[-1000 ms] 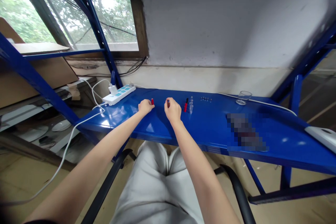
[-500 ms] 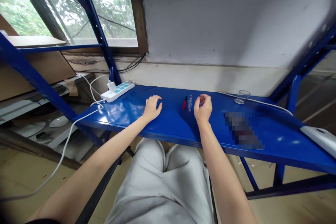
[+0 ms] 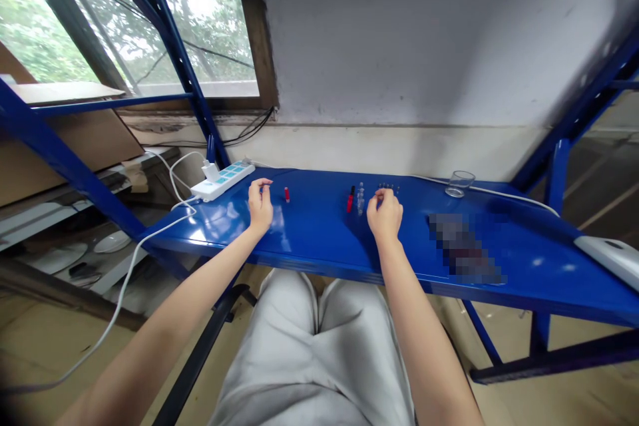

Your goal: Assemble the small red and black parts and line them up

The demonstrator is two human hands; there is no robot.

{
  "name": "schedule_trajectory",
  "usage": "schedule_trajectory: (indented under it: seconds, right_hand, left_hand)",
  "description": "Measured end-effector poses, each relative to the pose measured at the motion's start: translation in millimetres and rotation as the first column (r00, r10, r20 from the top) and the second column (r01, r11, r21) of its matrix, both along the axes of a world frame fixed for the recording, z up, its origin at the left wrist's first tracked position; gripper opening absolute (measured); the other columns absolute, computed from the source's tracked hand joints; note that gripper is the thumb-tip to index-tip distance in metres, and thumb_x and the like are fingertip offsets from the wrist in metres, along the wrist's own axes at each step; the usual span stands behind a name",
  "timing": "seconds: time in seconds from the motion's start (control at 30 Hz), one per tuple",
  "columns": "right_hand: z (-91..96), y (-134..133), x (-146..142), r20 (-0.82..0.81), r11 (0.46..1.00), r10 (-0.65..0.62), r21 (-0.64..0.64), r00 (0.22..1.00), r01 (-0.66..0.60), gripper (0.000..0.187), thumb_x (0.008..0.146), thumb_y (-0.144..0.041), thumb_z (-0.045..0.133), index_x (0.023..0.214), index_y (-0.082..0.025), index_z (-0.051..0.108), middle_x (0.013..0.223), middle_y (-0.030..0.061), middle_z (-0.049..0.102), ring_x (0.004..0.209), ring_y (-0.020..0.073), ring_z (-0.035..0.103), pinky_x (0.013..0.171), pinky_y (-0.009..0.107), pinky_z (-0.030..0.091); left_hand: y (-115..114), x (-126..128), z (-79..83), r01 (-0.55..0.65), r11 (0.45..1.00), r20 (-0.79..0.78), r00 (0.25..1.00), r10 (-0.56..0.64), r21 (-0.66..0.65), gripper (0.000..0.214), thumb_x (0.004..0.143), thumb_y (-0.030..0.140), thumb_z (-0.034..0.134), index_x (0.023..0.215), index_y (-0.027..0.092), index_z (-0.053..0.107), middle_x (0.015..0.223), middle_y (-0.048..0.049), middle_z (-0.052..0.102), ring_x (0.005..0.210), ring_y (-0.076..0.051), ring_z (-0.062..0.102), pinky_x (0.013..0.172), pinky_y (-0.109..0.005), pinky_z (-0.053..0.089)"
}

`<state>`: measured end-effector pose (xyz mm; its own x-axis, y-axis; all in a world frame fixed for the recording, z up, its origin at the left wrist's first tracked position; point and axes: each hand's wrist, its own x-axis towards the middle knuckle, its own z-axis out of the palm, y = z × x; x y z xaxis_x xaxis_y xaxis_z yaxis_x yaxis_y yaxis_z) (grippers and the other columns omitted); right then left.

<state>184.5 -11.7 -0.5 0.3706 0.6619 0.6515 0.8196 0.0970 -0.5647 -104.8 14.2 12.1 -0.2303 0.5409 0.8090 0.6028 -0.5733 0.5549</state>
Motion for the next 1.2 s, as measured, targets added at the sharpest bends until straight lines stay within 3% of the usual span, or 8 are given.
schedule_trajectory:
  seconds: [0.1,0.2,0.3,0.4,0.53,0.7,1.2]
  right_hand:
    - [0.0,-2,0,0.031,0.968,0.005,-0.253,1.000,0.003,0.019,0.073,-0.021,0.043,0.088,-0.018,0.053,0.080,0.0059,0.064,0.083,0.0217,0.056,0.079,0.037,0.036]
    - [-0.2,-2,-1,0.069,0.905,0.062,-0.424,0.996,-0.027,0.018,0.072,-0.023,0.045,0.086,-0.020,0.055,0.081,0.0046,0.065,0.088,0.0226,0.056,0.082,0.039,0.033]
    - [-0.4,-3,-2,0.104,0.879,0.109,-0.474,0.989,-0.048,0.018,0.072,-0.025,0.046,0.085,-0.021,0.058,0.086,0.0043,0.065,0.092,0.0229,0.055,0.083,0.040,0.032]
    - [-0.8,-4,-2,0.129,0.876,0.127,-0.480,0.983,-0.050,0.019,0.072,-0.028,0.047,0.084,-0.021,0.059,0.091,0.0047,0.065,0.094,0.0235,0.054,0.083,0.041,0.032]
    - [-1.8,-4,-3,0.157,0.870,0.139,-0.491,0.978,-0.045,0.022,0.072,-0.032,0.047,0.085,-0.020,0.060,0.096,0.0068,0.063,0.097,0.0251,0.051,0.083,0.043,0.033]
    - [-3.3,-3,-4,0.203,0.864,0.146,-0.503,0.968,-0.025,0.024,0.073,-0.035,0.046,0.084,-0.019,0.060,0.101,0.0093,0.060,0.100,0.0269,0.047,0.082,0.044,0.033]
    - [-5.5,-2,-5,0.265,0.862,0.148,-0.507,0.953,0.007,0.024,0.076,-0.037,0.049,0.086,-0.019,0.060,0.101,0.0095,0.058,0.101,0.0268,0.046,0.081,0.043,0.034]
  left_hand:
    - [-9,13,0.8,0.053,0.998,-0.216,0.975,-0.045,0.029,0.024,0.090,0.025,0.032,0.099,0.018,0.053,0.100,-0.0082,0.060,0.096,-0.018,0.053,0.089,-0.032,0.036]
    - [-18,41,3.5,0.181,0.982,-0.529,0.830,-0.176,-0.043,0.029,0.090,0.024,0.032,0.108,0.017,0.053,0.111,-0.0094,0.059,0.107,-0.019,0.050,0.093,-0.035,0.033]
    - [-24,77,5.3,0.255,0.956,-0.714,0.641,-0.281,-0.147,0.035,0.089,0.022,0.031,0.120,0.018,0.047,0.124,-0.0087,0.052,0.113,-0.020,0.045,0.092,-0.035,0.033]
    - [-25,109,4.9,0.209,0.956,-0.774,0.563,-0.289,-0.205,0.036,0.088,0.021,0.033,0.122,0.018,0.045,0.127,-0.0086,0.049,0.112,-0.021,0.044,0.089,-0.035,0.034]
    - [-22,131,1.0,0.102,0.968,-0.764,0.597,-0.245,-0.231,0.035,0.085,0.018,0.038,0.119,0.016,0.045,0.122,-0.0100,0.051,0.106,-0.022,0.046,0.084,-0.036,0.035]
    - [-17,135,-6.0,0.030,0.971,-0.771,0.602,-0.206,-0.236,0.027,0.085,0.017,0.039,0.109,0.015,0.050,0.114,-0.0106,0.053,0.102,-0.023,0.046,0.081,-0.036,0.034]
    - [-11,145,-1.9,-0.020,0.976,-0.800,0.576,-0.168,-0.219,0.021,0.089,0.027,0.040,0.100,0.014,0.052,0.107,-0.0116,0.054,0.100,-0.024,0.046,0.081,-0.037,0.032]
